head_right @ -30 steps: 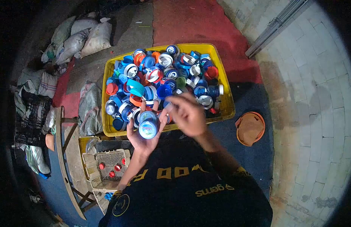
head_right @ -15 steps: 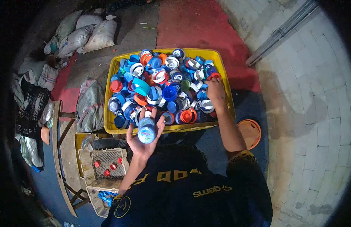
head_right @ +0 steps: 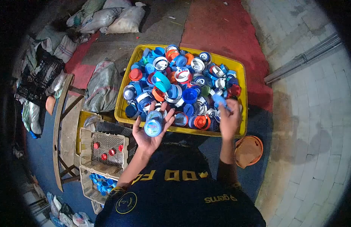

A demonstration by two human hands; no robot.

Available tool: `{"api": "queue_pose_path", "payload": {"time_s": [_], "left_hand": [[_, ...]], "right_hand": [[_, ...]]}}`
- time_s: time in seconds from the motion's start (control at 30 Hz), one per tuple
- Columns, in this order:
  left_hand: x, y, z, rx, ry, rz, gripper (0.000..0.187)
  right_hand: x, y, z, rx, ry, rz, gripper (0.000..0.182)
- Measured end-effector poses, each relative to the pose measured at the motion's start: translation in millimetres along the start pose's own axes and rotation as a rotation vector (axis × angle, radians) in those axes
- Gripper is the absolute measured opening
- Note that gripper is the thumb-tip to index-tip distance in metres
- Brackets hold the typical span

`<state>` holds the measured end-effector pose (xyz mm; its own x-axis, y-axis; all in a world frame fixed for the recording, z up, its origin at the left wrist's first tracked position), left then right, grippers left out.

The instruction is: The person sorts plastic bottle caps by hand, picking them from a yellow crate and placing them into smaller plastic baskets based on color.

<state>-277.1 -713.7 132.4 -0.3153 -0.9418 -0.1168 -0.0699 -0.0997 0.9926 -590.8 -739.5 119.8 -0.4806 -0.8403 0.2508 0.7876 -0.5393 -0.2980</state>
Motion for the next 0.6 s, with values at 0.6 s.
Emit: {"api": "queue_pose_path", "payload": {"time_s": [0.6], "left_hand": [[1.5,15.1,22.5,0.128,0.012,-0.007,0.074]], "right_hand": [[-95.7,98.6,107.8,0.648,-0.255,0.738,0.083]]}}
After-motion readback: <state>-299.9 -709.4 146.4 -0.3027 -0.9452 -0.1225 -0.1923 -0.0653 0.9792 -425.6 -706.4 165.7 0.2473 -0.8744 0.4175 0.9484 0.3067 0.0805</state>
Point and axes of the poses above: each hand's wrist, its own x-axis towards the middle knuckle, its own y-axis out of the palm, z = x × y, the point moved 6 cm from there along x, towards the middle knuckle, and after that the axes turned 3 degrees about x, right-handed, at the moved point
